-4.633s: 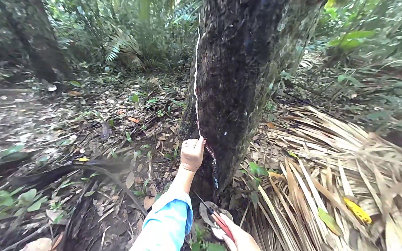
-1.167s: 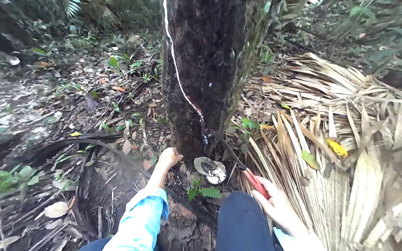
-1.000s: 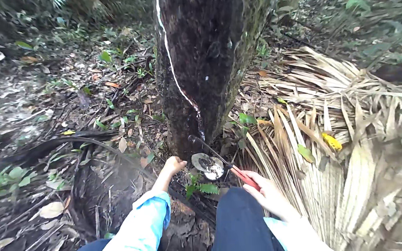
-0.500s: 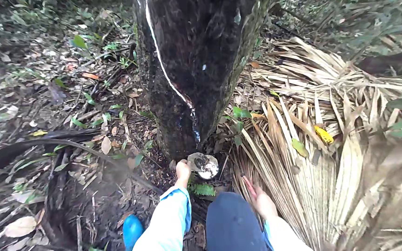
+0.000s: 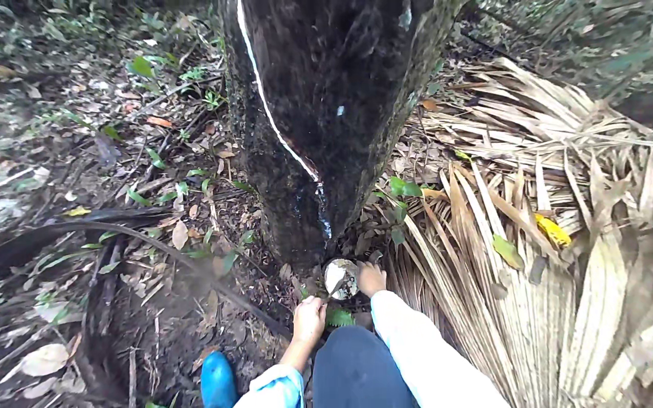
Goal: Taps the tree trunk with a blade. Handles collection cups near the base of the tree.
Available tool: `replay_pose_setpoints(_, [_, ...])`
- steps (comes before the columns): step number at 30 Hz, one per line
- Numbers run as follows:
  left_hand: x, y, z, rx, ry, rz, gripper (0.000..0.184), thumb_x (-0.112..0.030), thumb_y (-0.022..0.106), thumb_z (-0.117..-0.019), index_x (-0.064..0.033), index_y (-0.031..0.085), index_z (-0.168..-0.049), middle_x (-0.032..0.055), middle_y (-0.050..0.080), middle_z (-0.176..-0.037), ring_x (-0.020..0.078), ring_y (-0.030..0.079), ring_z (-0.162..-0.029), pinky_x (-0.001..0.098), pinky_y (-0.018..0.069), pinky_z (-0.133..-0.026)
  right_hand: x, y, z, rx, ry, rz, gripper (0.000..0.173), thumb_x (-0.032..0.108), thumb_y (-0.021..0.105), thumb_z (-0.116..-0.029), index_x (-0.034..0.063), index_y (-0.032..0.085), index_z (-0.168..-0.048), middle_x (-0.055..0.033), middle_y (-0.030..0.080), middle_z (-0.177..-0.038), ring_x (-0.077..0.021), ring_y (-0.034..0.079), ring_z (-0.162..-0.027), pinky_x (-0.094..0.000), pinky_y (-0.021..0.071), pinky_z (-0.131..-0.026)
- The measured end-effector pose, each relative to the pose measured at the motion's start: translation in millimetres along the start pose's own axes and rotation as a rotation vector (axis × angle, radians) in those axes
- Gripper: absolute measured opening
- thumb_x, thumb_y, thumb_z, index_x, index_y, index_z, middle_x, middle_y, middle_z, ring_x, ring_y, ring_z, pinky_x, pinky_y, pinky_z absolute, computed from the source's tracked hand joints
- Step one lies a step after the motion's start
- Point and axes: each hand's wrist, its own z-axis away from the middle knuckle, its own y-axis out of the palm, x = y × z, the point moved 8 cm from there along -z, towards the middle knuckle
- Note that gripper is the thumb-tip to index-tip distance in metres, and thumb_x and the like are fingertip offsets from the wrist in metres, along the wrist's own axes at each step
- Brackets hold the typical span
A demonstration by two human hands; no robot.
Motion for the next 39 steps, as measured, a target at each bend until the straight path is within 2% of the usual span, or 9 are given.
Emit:
replay_pose_setpoints(11, [-9, 22, 20, 0.05, 0.208, -0.069, 0.023, -0.008, 0.058, -0.0978, 0.0039, 0.077, -0.103, 0.022, 0.075, -0.105, 0.0375, 0.071, -0.107, 0.0515, 0.0505, -0.101, 22, 3, -4, -0.184, -0.043, 0.101, 0.034, 0.015, 0.052, -0.1041, 0.0023, 0.064, -0.132, -0.0193, 0.064, -0.136, -0.038, 0.053, -0.134, -0.0603, 0.0339, -0.112])
replay_pose_setpoints(17, [-8, 32, 21, 0.109, 0.171, -0.044, 0.025, -0.008, 0.056, -0.0987, 0.0041, 0.076, -0.107, 0.0227, 0.074, -0.108, 0.0377, 0.07, -0.11, 0.0513, 0.0489, -0.103, 5, 5, -3, -0.09, 0.047, -0.082, 0.039, 0.02, 0.059, -0.1008, 0.0139, 0.063, -0.139, -0.0134, 0.057, -0.147, -0.035, 0.046, -0.141, -0.0613, 0.0319, -0.114])
replay_pose_setpoints(21, [-12, 17, 9, -0.017, 0.158, 0.013, 0.024, -0.007, 0.057, -0.0974, 0.0038, 0.076, -0.108, 0.0211, 0.075, -0.109, 0.0358, 0.071, -0.109, 0.0491, 0.0511, -0.103, 28, 0, 29, 0.033, -0.393, 0.064, 0.066, 0.003, 0.069, -0.0846, 0.0207, 0.057, -0.147, -0.0118, 0.051, -0.153, -0.0392, 0.039, -0.145, -0.0675, 0.027, -0.114])
replay_pose_setpoints(24, [-23, 18, -1, 0.101, 0.232, 0.02, 0.025, -0.007, 0.056, -0.0975, 0.0039, 0.075, -0.108, 0.0214, 0.074, -0.11, 0.0354, 0.07, -0.111, 0.0482, 0.0493, -0.105, 45, 21, 62, 0.099, -0.733, 0.177, 0.042, 0.0, 0.069, -0.0862, 0.0156, 0.074, -0.125, -0.0074, 0.067, -0.135, -0.0373, 0.044, -0.142, -0.0697, 0.0184, -0.117])
replay_pose_setpoints(26, [-27, 19, -9, 0.268, 0.264, 0.104, 0.027, -0.009, 0.057, -0.0968, 0.0046, 0.074, -0.113, 0.0224, 0.072, -0.113, 0.0339, 0.068, -0.113, 0.0464, 0.0489, -0.106, 36, 23, 70, 0.062, -0.758, 0.155, 0.032, -0.006, 0.064, -0.0889, 0.0101, 0.077, -0.113, -0.0081, 0.072, -0.126, -0.0361, 0.048, -0.14, -0.0664, 0.0201, -0.119])
replay_pose_setpoints(30, [-12, -2, -43, 0.284, -0.005, 0.238, 0.036, -0.012, 0.059, -0.1002, 0.0057, 0.063, -0.131, 0.0253, 0.065, -0.126, 0.0328, 0.066, -0.115, 0.0457, 0.0507, -0.104, -12, 13, 72, -0.113, -0.729, -0.132, 0.035, -0.015, 0.064, -0.0814, 0.0053, 0.08, -0.105, -0.0104, 0.075, -0.121, -0.0387, 0.055, -0.135, -0.0585, 0.0394, -0.114])
replay_pose_setpoints(33, [-6, -3, -76, 0.269, -0.134, 0.079, 0.05, -0.029, 0.055, -0.1056, 0.0022, 0.053, -0.145, 0.0256, 0.057, -0.144, 0.0359, 0.055, -0.135, 0.0504, 0.041, -0.116, -32, 24, 87, -0.122, -0.766, -0.277, 0.038, -0.021, 0.065, -0.0755, 0.0008, 0.08, -0.103, -0.0156, 0.074, -0.12, -0.0413, 0.056, -0.133, -0.0545, 0.0394, -0.116])
replay_pose_setpoints(36, [-12, 17, -89, 0.373, -0.243, -0.133, 0.053, -0.041, 0.049, -0.1076, 0.0005, 0.056, -0.14, 0.0242, 0.056, -0.144, 0.0373, 0.055, -0.136, 0.0559, 0.0437, -0.112, -47, 32, 101, -0.187, -0.779, -0.373, 0.037, -0.022, 0.067, -0.0719, -0.0018, 0.08, -0.1, -0.0188, 0.074, -0.118, -0.0441, 0.059, -0.13, -0.0529, 0.0417, -0.115])
replay_pose_setpoints(39, [-20, 28, -83, 0.372, -0.325, -0.222, 0.047, -0.034, 0.045, -0.1087, -0.0017, 0.057, -0.14, 0.0223, 0.057, -0.144, 0.0383, 0.057, -0.133, 0.0579, 0.0471, -0.107, -76, 28, 107, -0.323, -0.686, -0.568, 0.031, -0.021, 0.064, -0.0756, -0.0056, 0.079, -0.099, -0.0224, 0.074, -0.116, -0.0446, 0.062, -0.125, -0.0526, 0.0441, -0.114])
